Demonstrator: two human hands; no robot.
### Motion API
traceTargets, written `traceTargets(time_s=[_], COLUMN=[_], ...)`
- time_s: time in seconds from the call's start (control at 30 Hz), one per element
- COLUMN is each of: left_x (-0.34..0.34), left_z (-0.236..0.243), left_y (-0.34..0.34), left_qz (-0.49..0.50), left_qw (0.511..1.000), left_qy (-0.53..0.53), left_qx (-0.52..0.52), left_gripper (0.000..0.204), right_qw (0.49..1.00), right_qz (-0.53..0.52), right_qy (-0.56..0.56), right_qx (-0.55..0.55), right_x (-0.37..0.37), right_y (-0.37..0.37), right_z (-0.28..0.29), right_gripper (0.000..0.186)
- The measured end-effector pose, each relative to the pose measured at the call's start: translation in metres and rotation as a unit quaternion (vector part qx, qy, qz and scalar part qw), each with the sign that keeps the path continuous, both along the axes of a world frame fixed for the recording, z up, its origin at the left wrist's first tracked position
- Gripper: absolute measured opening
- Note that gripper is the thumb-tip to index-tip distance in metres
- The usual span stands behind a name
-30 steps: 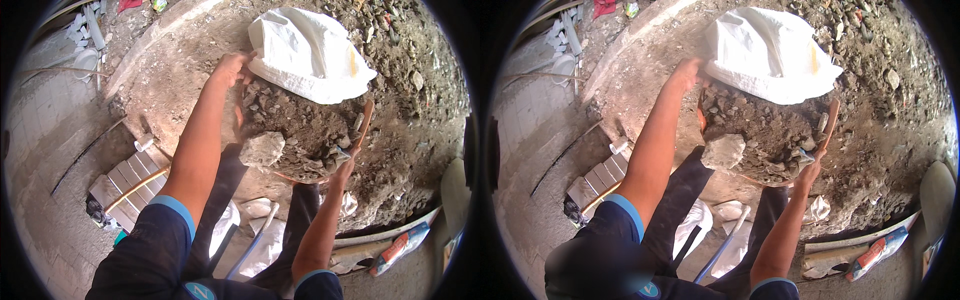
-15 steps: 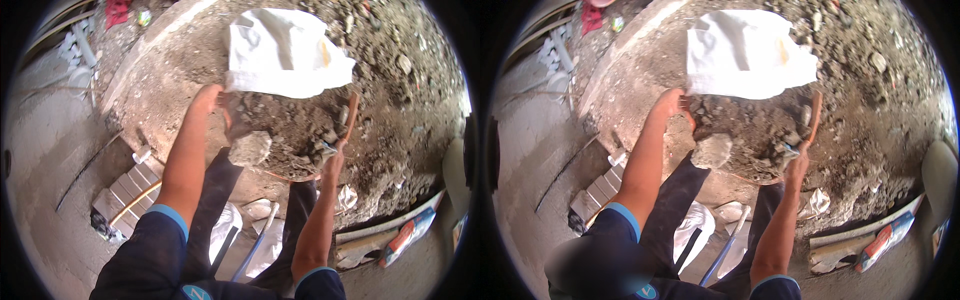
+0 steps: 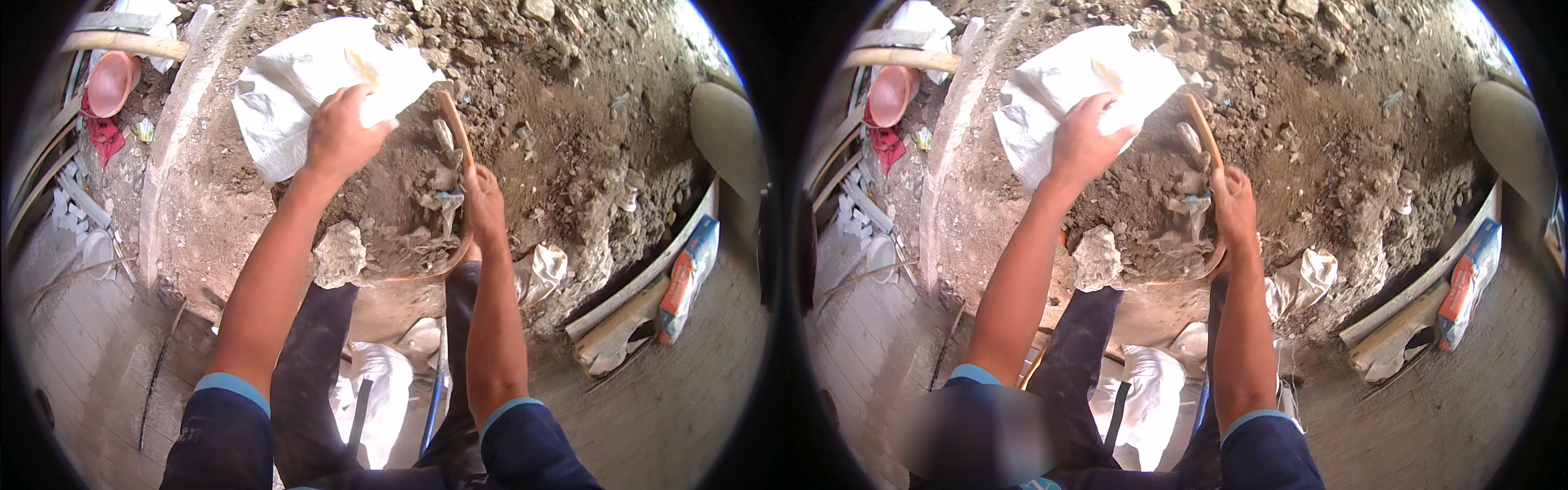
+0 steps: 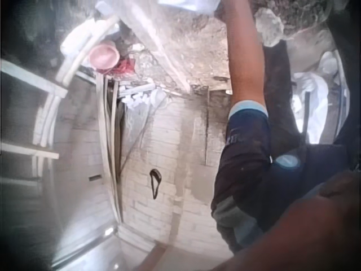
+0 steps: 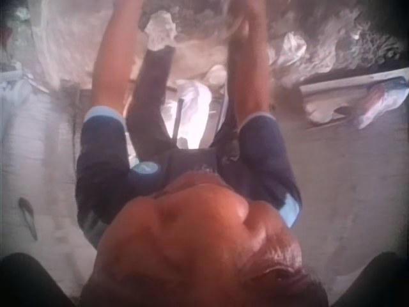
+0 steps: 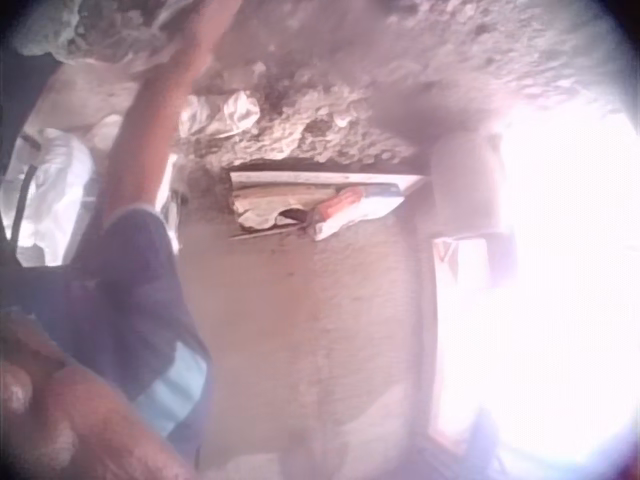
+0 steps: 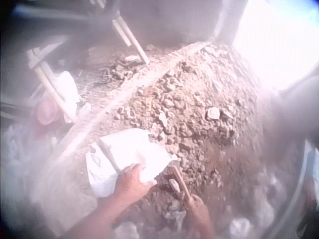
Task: The person fills white bags with concrete debris and soil by hand and using a plastic bowl in an active work zone.
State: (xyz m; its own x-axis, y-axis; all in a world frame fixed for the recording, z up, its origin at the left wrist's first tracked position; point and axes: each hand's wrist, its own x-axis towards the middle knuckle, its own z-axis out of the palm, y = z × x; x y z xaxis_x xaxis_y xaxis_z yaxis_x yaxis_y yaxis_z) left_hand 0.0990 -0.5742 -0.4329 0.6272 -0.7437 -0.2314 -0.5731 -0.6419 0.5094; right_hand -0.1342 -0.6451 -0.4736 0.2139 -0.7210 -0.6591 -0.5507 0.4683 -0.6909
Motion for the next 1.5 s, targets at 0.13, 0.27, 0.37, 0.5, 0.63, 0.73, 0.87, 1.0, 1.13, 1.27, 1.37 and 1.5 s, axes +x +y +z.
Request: traceTargets(time_s=[0.13,0.27,0.37,0.5,0.63,0.73,0.87,1.0,1.13,1.27,1.37,1.5], left_x=[-0.009,-0.01,-0.013,-0.008,0.0,0.004,0.012,0.024,0.023,0.007,-0.014,-0.056], left_z=[-0.013,-0.024,-0.038,-0.029,-0.025,-0.03,-0.025,-0.023,-0.005,0.009,0.027,0.058], left_y=[-0.03,-0.025,-0.02,-0.023,-0.027,-0.029,-0.044,-0.064,-0.074,-0.091,-0.101,-0.084], left_qz=[-0.017,-0.049,-0.082,-0.024,0.011,0.027,0.054,0.015,-0.019,-0.213,-0.302,-0.349], left_qw=[0.987,0.985,0.995,0.991,0.983,0.979,0.954,0.93,0.93,0.95,0.925,0.918], left_qy=[0.003,0.024,-0.027,0.084,0.132,0.185,0.288,0.356,0.364,0.184,0.134,0.035], left_qx=[0.159,0.163,0.054,0.099,0.131,0.087,0.072,0.09,0.043,0.131,0.187,0.186], left_gripper=[0.037,0.028,0.028,0.029,0.033,0.034,0.029,0.027,0.028,0.025,0.02,0.016], right_qw=[0.973,0.948,0.98,0.961,0.965,0.939,0.911,0.896,0.91,0.902,0.887,0.891], right_qz=[0.028,0.036,0.039,0.015,0.048,0.022,0.011,-0.027,-0.001,-0.023,-0.066,-0.097], right_qy=[-0.077,-0.125,-0.075,-0.125,-0.163,-0.24,-0.307,-0.346,-0.36,-0.365,-0.398,-0.37], right_qx=[0.215,0.291,0.178,0.246,0.199,0.246,0.275,0.277,0.206,0.228,0.223,0.245], right_x=[-0.025,-0.009,0.03,0.045,0.055,0.051,0.051,0.051,0.055,0.058,0.06,0.052], right_y=[-0.052,-0.089,-0.077,-0.077,-0.061,-0.049,-0.036,-0.021,-0.014,-0.014,-0.014,-0.013], right_z=[-0.046,-0.095,-0.139,-0.144,-0.109,-0.081,-0.018,-0.01,0.003,0.003,0.003,-0.001], right_gripper=[0.062,0.058,0.043,0.048,0.06,0.058,0.058,0.086,0.091,0.085,0.062,0.037])
